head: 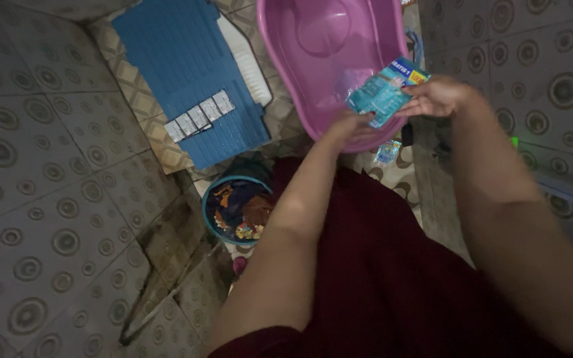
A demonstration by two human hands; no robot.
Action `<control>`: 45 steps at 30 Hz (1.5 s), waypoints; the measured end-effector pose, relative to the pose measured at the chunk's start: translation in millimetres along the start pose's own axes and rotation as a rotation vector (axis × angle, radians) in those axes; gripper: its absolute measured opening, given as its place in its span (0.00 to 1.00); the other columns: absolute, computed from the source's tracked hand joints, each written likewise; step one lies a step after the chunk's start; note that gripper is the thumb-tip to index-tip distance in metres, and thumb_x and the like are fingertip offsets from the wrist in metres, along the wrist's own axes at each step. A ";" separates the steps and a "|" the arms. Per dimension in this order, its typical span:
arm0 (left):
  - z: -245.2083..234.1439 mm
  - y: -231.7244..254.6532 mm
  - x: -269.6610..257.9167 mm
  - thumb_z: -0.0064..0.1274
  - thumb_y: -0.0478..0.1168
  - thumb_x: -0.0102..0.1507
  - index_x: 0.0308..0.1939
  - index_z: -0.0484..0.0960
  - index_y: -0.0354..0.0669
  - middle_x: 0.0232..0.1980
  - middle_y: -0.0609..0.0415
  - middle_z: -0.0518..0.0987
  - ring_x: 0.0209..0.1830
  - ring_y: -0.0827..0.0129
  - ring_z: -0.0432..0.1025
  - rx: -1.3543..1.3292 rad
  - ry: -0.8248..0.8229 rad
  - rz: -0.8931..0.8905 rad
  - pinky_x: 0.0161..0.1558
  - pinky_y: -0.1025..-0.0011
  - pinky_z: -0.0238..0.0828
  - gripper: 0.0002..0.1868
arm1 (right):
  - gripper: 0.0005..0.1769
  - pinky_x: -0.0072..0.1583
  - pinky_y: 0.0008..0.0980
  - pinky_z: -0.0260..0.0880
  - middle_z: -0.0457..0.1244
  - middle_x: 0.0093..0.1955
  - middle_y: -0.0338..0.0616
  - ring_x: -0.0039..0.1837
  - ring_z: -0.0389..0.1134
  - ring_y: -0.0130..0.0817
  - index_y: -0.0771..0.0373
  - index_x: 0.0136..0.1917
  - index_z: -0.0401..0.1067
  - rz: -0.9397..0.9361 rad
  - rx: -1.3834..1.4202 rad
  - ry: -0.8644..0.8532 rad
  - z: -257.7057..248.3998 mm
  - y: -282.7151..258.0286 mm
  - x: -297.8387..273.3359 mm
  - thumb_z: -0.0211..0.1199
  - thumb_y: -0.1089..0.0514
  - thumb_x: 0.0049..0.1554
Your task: The person washes clothes by hand in a blue bucket filled with water. They transfer various garments from a pink basin into the bucket, submerge them, and agitate them with their hands. Finally, they open a small blue packet and pour its contents into the pink basin.
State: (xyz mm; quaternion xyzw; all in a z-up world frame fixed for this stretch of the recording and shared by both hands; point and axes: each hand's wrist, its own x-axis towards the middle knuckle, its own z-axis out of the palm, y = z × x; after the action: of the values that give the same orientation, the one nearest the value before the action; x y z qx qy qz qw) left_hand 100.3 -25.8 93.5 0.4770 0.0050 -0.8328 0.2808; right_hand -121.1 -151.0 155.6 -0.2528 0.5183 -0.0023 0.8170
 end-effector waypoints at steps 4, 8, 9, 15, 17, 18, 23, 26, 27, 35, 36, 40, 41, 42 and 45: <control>-5.5 -3.5 2.5 0.54 0.36 0.66 0.60 0.72 0.32 0.61 0.36 0.79 0.57 0.50 0.78 0.039 -0.020 0.034 0.61 0.58 0.76 0.20 | 0.21 0.58 0.33 0.74 0.67 0.60 0.61 0.58 0.73 0.44 0.76 0.64 0.63 -0.026 -0.043 0.066 -8.9 0.9 0.1 0.60 0.63 0.61; -8.7 -4.9 7.9 0.52 0.39 0.67 0.61 0.73 0.32 0.61 0.38 0.80 0.59 0.50 0.79 0.085 0.010 0.026 0.62 0.55 0.67 0.20 | 0.20 0.48 0.28 0.77 0.69 0.51 0.62 0.47 0.74 0.39 0.79 0.60 0.70 -0.242 -0.259 0.358 0.1 5.5 2.6 0.68 0.68 0.56; -11.5 -7.8 10.9 0.52 0.40 0.67 0.61 0.73 0.33 0.61 0.40 0.80 0.59 0.51 0.78 0.115 0.030 0.023 0.62 0.54 0.64 0.20 | 0.19 0.43 0.30 0.72 0.70 0.49 0.59 0.43 0.73 0.37 0.76 0.59 0.72 -0.227 -0.324 0.428 2.9 7.3 2.0 0.69 0.67 0.56; -48.8 -21.7 45.8 0.61 0.30 0.60 0.60 0.76 0.31 0.60 0.39 0.81 0.57 0.52 0.79 0.231 0.111 0.158 0.64 0.58 0.74 0.24 | 0.18 0.42 0.22 0.77 0.70 0.47 0.58 0.42 0.75 0.34 0.79 0.55 0.73 -0.248 -0.101 0.401 -10.1 20.1 27.7 0.70 0.68 0.53; -50.6 -16.5 49.0 0.62 0.29 0.56 0.62 0.73 0.34 0.59 0.38 0.80 0.56 0.52 0.78 0.174 0.080 0.228 0.62 0.58 0.76 0.29 | 0.18 0.43 0.23 0.78 0.70 0.46 0.61 0.42 0.76 0.37 0.80 0.55 0.72 -0.215 -0.087 0.402 -18.7 24.0 30.0 0.70 0.69 0.52; -49.9 -13.5 44.9 0.62 0.28 0.55 0.63 0.72 0.36 0.58 0.38 0.80 0.55 0.52 0.78 0.144 0.065 0.260 0.61 0.58 0.77 0.32 | 0.18 0.43 0.24 0.79 0.70 0.47 0.60 0.42 0.76 0.37 0.80 0.54 0.73 -0.245 -0.105 0.402 -19.5 26.4 29.9 0.70 0.69 0.51; -29.2 -4.0 21.9 0.63 0.33 0.60 0.61 0.77 0.26 0.61 0.39 0.80 0.57 0.56 0.78 0.103 0.039 0.118 0.59 0.64 0.77 0.26 | 0.14 0.47 0.30 0.74 0.72 0.48 0.54 0.45 0.73 0.37 0.74 0.53 0.80 -0.578 -0.457 0.590 -4.1 36.4 19.6 0.73 0.69 0.52; -14.0 -2.4 27.9 0.61 0.35 0.62 0.61 0.75 0.31 0.60 0.39 0.79 0.58 0.55 0.77 0.006 0.115 0.109 0.59 0.64 0.79 0.24 | 0.16 0.51 0.32 0.71 0.71 0.50 0.52 0.49 0.71 0.36 0.71 0.53 0.79 -0.874 -0.467 0.633 19.3 42.4 17.0 0.76 0.70 0.50; -9.3 -1.5 31.4 0.60 0.35 0.61 0.61 0.74 0.33 0.60 0.38 0.79 0.58 0.54 0.77 -0.031 0.173 0.109 0.59 0.63 0.79 0.24 | 0.14 0.54 0.32 0.71 0.70 0.51 0.52 0.51 0.71 0.37 0.69 0.53 0.80 -0.885 -0.475 0.656 25.1 44.5 11.4 0.74 0.71 0.51; 13.1 15.5 36.9 0.51 0.47 0.66 0.62 0.71 0.30 0.58 0.35 0.77 0.57 0.49 0.75 -0.286 0.224 0.092 0.57 0.54 0.76 0.26 | 0.22 0.69 0.36 0.70 0.66 0.65 0.50 0.69 0.67 0.42 0.60 0.54 0.82 -1.006 -0.472 0.572 70.7 52.0 -23.3 0.60 0.78 0.52; 14.7 18.6 34.7 0.50 0.51 0.67 0.62 0.69 0.30 0.58 0.33 0.77 0.56 0.48 0.75 -0.341 0.226 0.077 0.57 0.52 0.74 0.29 | 0.22 0.69 0.36 0.70 0.67 0.65 0.51 0.69 0.68 0.43 0.60 0.53 0.82 -1.008 -0.512 0.588 73.0 52.6 -27.8 0.58 0.78 0.51; 10.9 11.4 30.8 0.64 0.42 0.60 0.58 0.79 0.33 0.53 0.44 0.81 0.53 0.56 0.76 -0.020 0.203 0.154 0.53 0.58 0.75 0.25 | 0.23 0.69 0.38 0.69 0.67 0.65 0.53 0.69 0.68 0.45 0.62 0.53 0.82 -1.042 -0.668 0.611 73.1 54.3 -30.0 0.57 0.79 0.49; 8.8 8.4 34.6 0.64 0.40 0.59 0.57 0.79 0.35 0.52 0.46 0.81 0.52 0.57 0.76 0.006 0.209 0.161 0.51 0.60 0.74 0.24 | 0.23 0.69 0.39 0.68 0.67 0.65 0.54 0.69 0.67 0.47 0.63 0.53 0.82 -1.054 -0.706 0.607 70.5 57.6 -27.5 0.58 0.79 0.49; 6.7 4.4 39.2 0.65 0.37 0.58 0.57 0.80 0.36 0.50 0.49 0.82 0.50 0.59 0.76 0.031 0.215 0.168 0.49 0.61 0.74 0.23 | 0.22 0.68 0.40 0.68 0.66 0.64 0.54 0.67 0.67 0.46 0.66 0.56 0.79 -1.031 -0.578 0.595 67.4 61.3 -22.8 0.58 0.79 0.51; 5.0 -6.7 52.0 0.62 0.36 0.61 0.54 0.83 0.33 0.47 0.48 0.84 0.46 0.61 0.79 -0.011 0.274 0.218 0.45 0.67 0.78 0.18 | 0.17 0.61 0.42 0.70 0.66 0.58 0.54 0.60 0.69 0.46 0.73 0.60 0.75 -0.840 -0.129 0.517 58.5 68.9 -3.8 0.59 0.72 0.58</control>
State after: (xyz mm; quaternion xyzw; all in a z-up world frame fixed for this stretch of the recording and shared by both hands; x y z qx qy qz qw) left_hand 73.1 -45.6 53.0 0.5823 -0.0042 -0.7246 0.3687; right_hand -91.0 -66.0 149.8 -0.4808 0.5563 -0.3618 0.5731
